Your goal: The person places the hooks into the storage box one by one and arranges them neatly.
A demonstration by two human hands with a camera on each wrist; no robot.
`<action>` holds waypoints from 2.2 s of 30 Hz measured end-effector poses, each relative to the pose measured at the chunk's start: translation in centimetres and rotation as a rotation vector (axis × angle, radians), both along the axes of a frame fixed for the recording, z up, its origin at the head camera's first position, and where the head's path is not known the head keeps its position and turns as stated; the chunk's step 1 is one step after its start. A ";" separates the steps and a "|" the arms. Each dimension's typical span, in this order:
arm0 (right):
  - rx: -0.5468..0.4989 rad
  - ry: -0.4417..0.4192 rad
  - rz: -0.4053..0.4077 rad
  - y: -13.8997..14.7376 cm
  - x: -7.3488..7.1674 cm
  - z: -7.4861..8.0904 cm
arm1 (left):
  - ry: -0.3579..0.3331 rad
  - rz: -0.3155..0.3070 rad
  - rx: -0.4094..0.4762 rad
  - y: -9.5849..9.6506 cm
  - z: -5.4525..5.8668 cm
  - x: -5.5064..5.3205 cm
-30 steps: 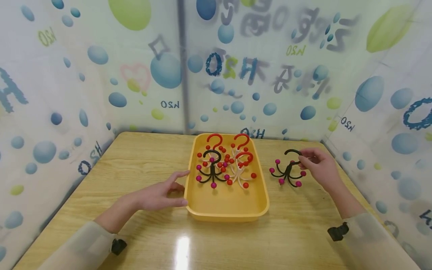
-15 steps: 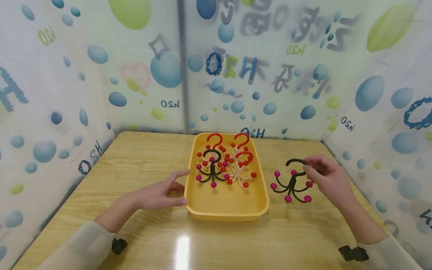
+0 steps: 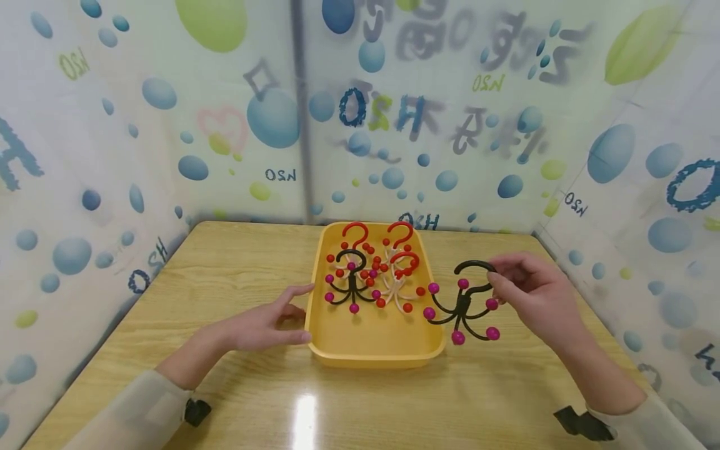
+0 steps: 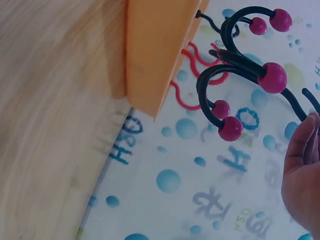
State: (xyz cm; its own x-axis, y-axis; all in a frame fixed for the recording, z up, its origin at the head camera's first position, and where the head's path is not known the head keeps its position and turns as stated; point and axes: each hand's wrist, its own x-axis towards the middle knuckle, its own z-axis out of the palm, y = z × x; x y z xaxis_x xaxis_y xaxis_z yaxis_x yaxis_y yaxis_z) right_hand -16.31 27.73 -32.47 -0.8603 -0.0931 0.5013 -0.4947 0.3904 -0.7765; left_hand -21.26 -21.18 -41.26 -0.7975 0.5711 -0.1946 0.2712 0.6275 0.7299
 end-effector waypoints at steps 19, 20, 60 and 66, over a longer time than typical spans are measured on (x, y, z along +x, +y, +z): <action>0.102 -0.157 0.194 -8.1 -3.3 -1.8 | 0.002 -0.010 0.019 -0.1 0.0 0.1; 0.107 -0.165 0.196 -8.3 -3.4 -2.0 | 0.001 -0.010 0.017 -0.1 0.0 0.1; 0.192 -0.369 0.257 -9.3 -5.5 -5.5 | -0.017 0.004 0.011 -0.3 -0.1 0.0; 0.206 -0.400 0.219 -8.6 -5.1 -5.6 | -0.031 0.005 0.019 -0.2 -0.4 0.2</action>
